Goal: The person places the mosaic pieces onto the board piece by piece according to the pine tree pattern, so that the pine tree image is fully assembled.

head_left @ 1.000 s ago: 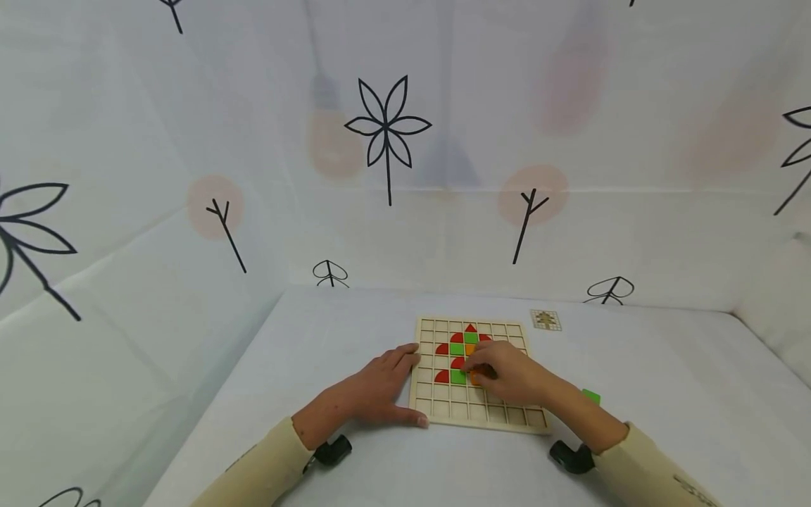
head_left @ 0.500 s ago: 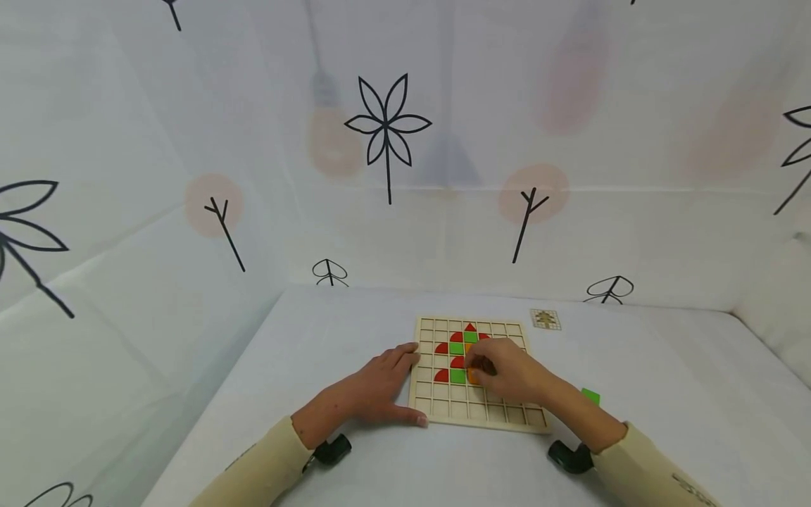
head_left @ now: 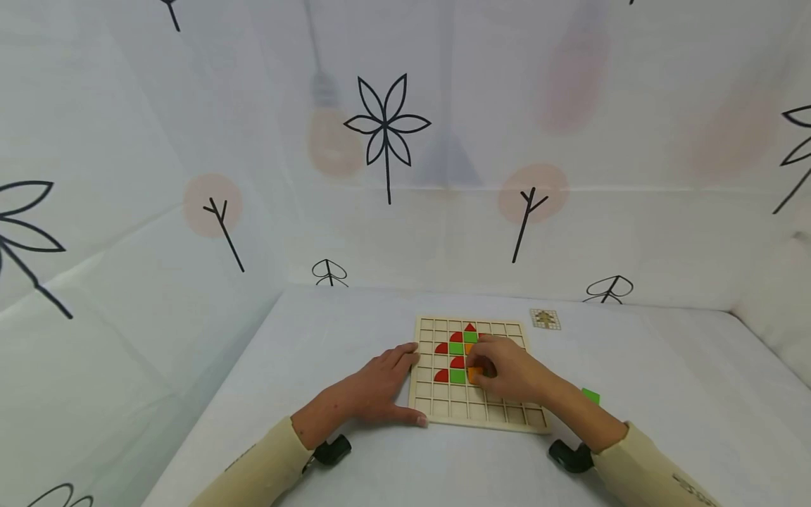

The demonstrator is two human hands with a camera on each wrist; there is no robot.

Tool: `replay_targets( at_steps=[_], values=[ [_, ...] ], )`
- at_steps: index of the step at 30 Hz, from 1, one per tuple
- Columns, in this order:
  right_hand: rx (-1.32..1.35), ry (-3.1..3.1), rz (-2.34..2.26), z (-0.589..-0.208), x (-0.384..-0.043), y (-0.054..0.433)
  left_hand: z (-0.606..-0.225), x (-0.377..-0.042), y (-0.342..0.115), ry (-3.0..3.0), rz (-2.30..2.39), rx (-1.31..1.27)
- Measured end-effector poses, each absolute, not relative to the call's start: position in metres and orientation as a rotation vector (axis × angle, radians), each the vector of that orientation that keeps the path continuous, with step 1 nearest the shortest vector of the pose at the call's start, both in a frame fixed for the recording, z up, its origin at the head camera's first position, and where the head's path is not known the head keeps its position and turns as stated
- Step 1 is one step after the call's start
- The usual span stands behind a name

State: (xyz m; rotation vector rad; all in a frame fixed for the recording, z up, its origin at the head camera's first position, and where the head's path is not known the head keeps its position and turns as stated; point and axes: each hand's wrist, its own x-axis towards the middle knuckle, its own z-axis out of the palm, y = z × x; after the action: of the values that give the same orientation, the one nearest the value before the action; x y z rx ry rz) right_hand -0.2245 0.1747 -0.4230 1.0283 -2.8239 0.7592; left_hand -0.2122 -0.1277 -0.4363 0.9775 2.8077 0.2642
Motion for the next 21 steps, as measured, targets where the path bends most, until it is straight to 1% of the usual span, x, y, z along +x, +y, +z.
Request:
replay_targets(
  at_steps=[21],
  values=[
    [1.0, -2.846, 0.739, -0.421, -0.2193, 0.1725, -0.4375, -0.2121, -0.1282, 2.802, 0.259, 0.968]
  ],
)
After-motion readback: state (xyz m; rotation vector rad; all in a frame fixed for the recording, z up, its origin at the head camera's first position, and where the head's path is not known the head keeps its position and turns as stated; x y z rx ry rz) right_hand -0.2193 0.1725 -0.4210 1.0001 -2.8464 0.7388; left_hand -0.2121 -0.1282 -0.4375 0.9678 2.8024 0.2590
